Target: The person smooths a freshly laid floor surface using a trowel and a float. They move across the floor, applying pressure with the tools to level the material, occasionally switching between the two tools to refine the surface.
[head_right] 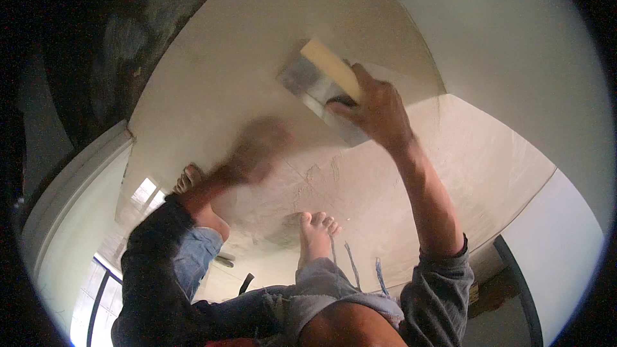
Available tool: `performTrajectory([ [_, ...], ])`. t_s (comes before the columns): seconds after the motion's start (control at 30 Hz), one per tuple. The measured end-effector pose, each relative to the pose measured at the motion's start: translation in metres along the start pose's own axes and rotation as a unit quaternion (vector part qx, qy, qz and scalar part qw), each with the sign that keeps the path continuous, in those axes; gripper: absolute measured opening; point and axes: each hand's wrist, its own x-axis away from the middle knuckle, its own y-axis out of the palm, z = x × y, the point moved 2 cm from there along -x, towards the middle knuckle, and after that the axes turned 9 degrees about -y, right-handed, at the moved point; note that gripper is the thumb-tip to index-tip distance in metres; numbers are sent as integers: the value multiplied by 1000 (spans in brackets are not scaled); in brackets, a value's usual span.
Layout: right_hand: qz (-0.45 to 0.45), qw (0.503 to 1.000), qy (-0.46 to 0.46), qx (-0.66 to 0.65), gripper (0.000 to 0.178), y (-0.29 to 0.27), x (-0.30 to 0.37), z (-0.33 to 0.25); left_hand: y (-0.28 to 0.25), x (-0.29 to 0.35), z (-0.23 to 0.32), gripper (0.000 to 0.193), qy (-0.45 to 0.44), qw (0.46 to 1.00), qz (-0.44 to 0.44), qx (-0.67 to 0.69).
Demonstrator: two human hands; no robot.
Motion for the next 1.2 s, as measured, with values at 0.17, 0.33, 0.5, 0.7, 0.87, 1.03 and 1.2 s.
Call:
performTrajectory([
  [0.17,14,987,132,-91,78,-36,-12,3,-130,16,-104,63,-299,892,273,-201],
  [0.33,1,995,84,-49,70,1,16,-43,-130,1,-99,71,-421,812,279,-293],
  [0.5,32,990,68,-116,64,-34,-7,-1,-133,0,-96,74,-385,827,279,-299],
  [0.7,42,998,42,-21,65,20,19,-55,-127,-10,-98,73,-361,831,294,-305],
  [0.87,2,987,118,-106,68,-15,-1,-18,-128,-6,-97,71,-369,825,288,-316],
  [1.03,11,994,62,90,78,64,57,-40,-128,-17,-93,71,-333,839,309,-299],
  [1.2,-28,989,130,-71,69,36,27,-56,-130,-8,-95,72,-348,840,298,-291],
])
